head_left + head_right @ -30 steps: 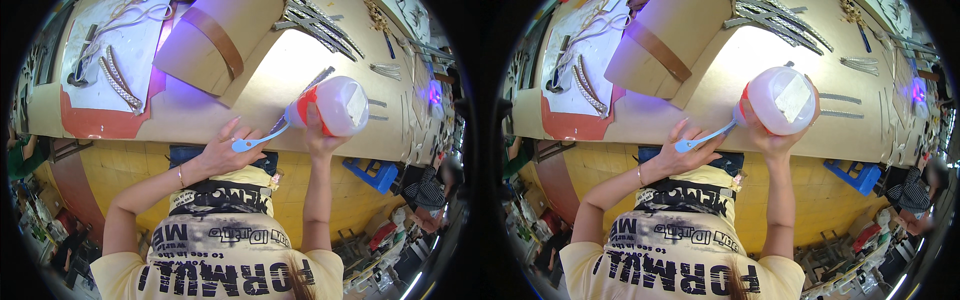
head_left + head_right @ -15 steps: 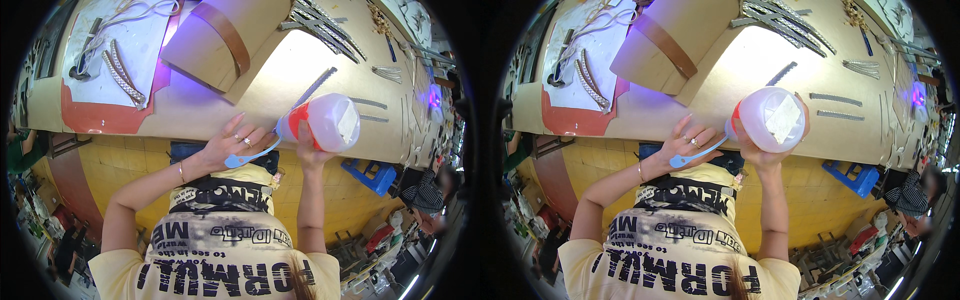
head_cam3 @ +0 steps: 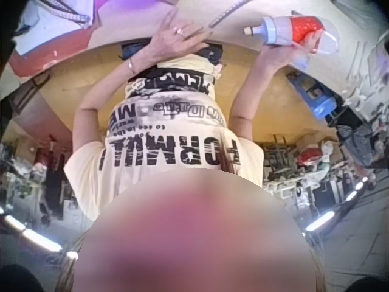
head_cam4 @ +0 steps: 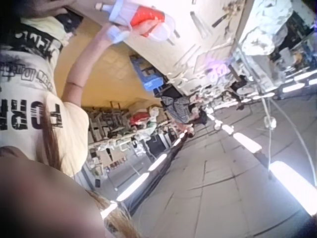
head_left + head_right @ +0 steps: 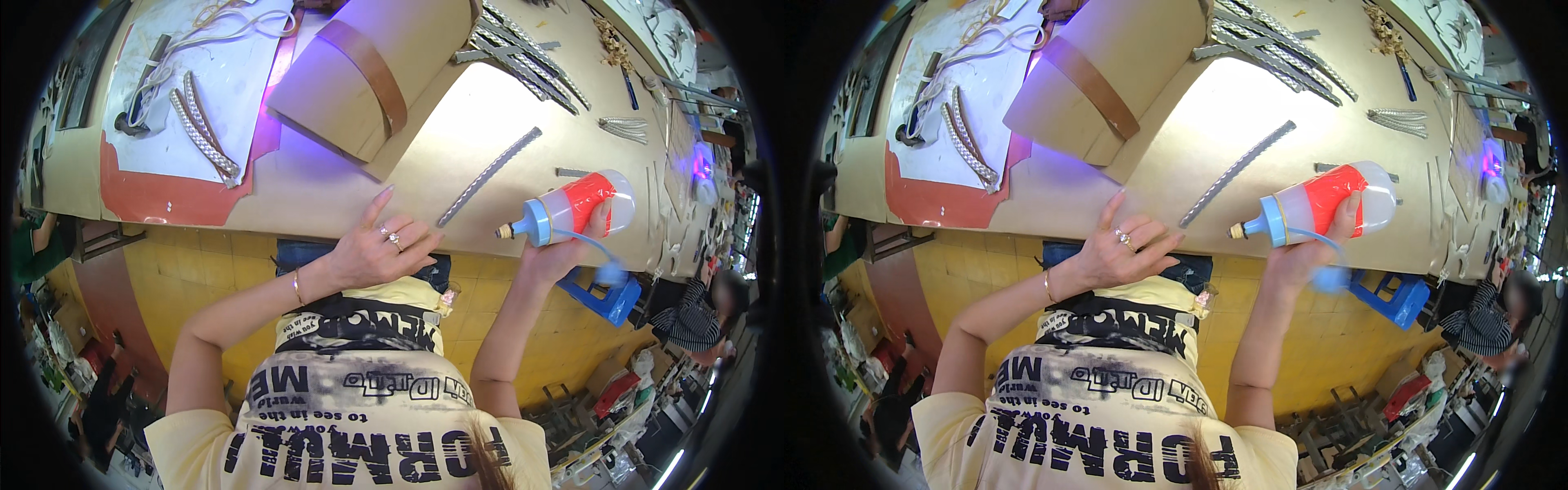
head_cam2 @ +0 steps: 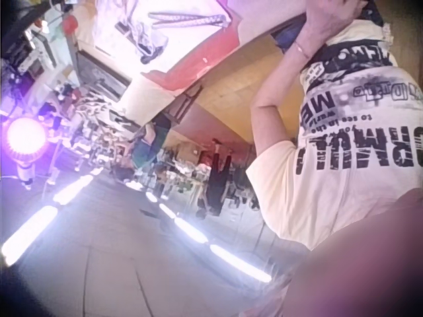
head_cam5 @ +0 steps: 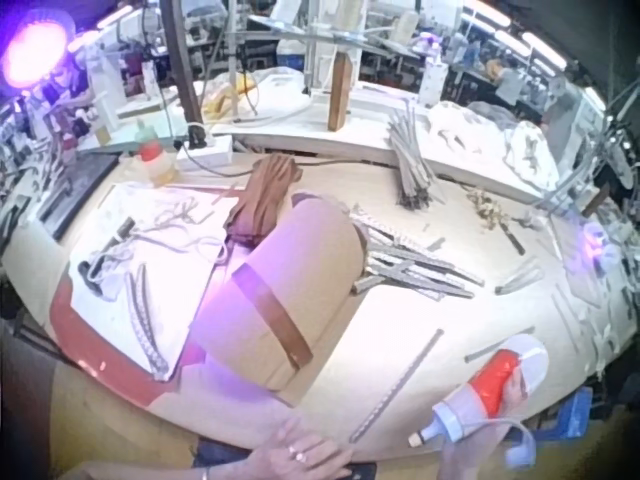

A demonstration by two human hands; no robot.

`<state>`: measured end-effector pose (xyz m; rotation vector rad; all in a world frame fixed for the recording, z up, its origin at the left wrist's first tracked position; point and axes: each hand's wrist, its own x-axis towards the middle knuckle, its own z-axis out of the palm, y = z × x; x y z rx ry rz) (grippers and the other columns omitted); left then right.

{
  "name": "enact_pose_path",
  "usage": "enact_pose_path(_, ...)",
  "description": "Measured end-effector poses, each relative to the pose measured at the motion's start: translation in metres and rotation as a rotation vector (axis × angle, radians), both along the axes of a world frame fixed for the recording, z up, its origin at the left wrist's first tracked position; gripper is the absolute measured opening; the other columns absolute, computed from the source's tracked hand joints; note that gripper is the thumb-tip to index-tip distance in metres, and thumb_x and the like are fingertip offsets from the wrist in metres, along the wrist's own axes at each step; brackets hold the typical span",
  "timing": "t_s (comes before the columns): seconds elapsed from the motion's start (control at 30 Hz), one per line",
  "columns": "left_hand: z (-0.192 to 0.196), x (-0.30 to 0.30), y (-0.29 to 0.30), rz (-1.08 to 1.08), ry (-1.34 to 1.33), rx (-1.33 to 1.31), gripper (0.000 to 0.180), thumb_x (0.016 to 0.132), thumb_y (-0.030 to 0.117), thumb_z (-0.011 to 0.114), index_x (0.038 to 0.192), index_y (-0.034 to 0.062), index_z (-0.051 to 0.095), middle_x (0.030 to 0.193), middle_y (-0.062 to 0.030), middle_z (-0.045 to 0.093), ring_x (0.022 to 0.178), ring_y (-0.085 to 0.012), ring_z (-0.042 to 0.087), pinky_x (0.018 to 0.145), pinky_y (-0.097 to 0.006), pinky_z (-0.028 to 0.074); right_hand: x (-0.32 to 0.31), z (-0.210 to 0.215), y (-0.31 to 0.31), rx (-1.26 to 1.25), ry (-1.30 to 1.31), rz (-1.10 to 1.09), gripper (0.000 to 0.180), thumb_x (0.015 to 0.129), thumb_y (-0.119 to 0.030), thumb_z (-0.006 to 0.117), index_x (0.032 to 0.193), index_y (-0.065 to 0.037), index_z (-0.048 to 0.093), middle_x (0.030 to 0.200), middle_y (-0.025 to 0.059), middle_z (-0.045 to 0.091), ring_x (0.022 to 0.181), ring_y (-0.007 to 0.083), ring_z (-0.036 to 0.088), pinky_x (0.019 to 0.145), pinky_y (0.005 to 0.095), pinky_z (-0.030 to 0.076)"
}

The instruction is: The person applies glue to short braided cord segments and attaches them to a cylindrical cardboard form. They repeatedly pick up segments, apply adhesive, and press them onto the form, occasionally inspecting the assembly under a UV lamp.

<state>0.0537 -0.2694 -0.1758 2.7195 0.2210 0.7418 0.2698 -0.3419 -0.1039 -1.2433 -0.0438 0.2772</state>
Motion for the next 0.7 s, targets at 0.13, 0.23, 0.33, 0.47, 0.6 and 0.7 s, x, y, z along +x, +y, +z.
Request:
enact_pose_path(0.13,0.001,0.003,-0.001,0.056,0.007,-0.001,0.04,0.074,0.034,0.075,0.109,0.0138,0.068,0.096,0.0026,0.055,0.084,-0.0126,0.057,0.113,-0.054,0.022,0.005,-0.001,0.007,-0.092,-0.179,-0.009,0.047,0.089,-0.037,0.064,0.117,-0.002,0.048,0.101,0.0095,0.057,0.091,0.0165,0.059,0.075,0.0314,0.052)
enact_pose_path(0.23,0.001,0.002,-0.001,0.079,0.028,0.008,0.039,0.077,0.032,0.071,0.109,0.0112,0.067,0.096,0.002,0.054,0.083,-0.0122,0.055,0.113,-0.053,0.022,0.005,-0.011,0.017,-0.205,-0.433,-0.07,0.053,0.085,-0.029,0.073,0.118,0.002,0.047,0.106,0.013,0.057,0.094,0.0197,0.059,0.08,0.032,0.051)
enact_pose_path(0.33,0.0,0.004,-0.002,0.098,0.035,0.051,0.039,0.077,0.033,0.071,0.109,0.0109,0.068,0.097,0.0019,0.054,0.084,-0.0123,0.055,0.114,-0.052,0.021,0.007,-0.022,0.023,-0.382,-0.734,-0.042,0.057,0.083,-0.033,0.075,0.117,0.004,0.048,0.11,0.0137,0.057,0.093,0.0211,0.06,0.079,0.0319,0.053)
enact_pose_path(0.47,0.0,0.005,-0.002,0.104,0.047,0.091,0.039,0.077,0.034,0.07,0.109,0.0111,0.068,0.098,0.0023,0.054,0.086,-0.0125,0.054,0.114,-0.052,0.021,0.01,-0.036,0.025,-0.374,-0.969,-0.06,0.063,0.076,-0.033,0.082,0.116,0.004,0.049,0.109,0.0137,0.059,0.095,0.0231,0.061,0.082,0.035,0.052)
enact_pose_path(0.6,0.003,0.001,-0.006,0.097,0.056,0.094,0.039,0.078,0.036,0.07,0.109,0.012,0.069,0.098,0.002,0.055,0.086,-0.013,0.054,0.114,-0.051,0.021,0.007,-0.042,0.016,-0.377,-0.983,-0.014,0.057,0.076,-0.03,0.082,0.113,0.003,0.053,0.106,0.0128,0.061,0.093,0.0233,0.062,0.082,0.0349,0.052)
enact_pose_path(0.7,0.002,0.001,-0.008,0.112,0.087,0.108,0.039,0.079,0.037,0.069,0.11,0.0135,0.069,0.098,0.002,0.055,0.085,-0.0133,0.054,0.114,-0.051,0.021,0.003,-0.043,0.01,-0.372,-0.985,0.009,0.054,0.076,-0.028,0.082,0.112,0.003,0.055,0.105,0.0126,0.062,0.092,0.0231,0.062,0.081,0.0349,0.052)
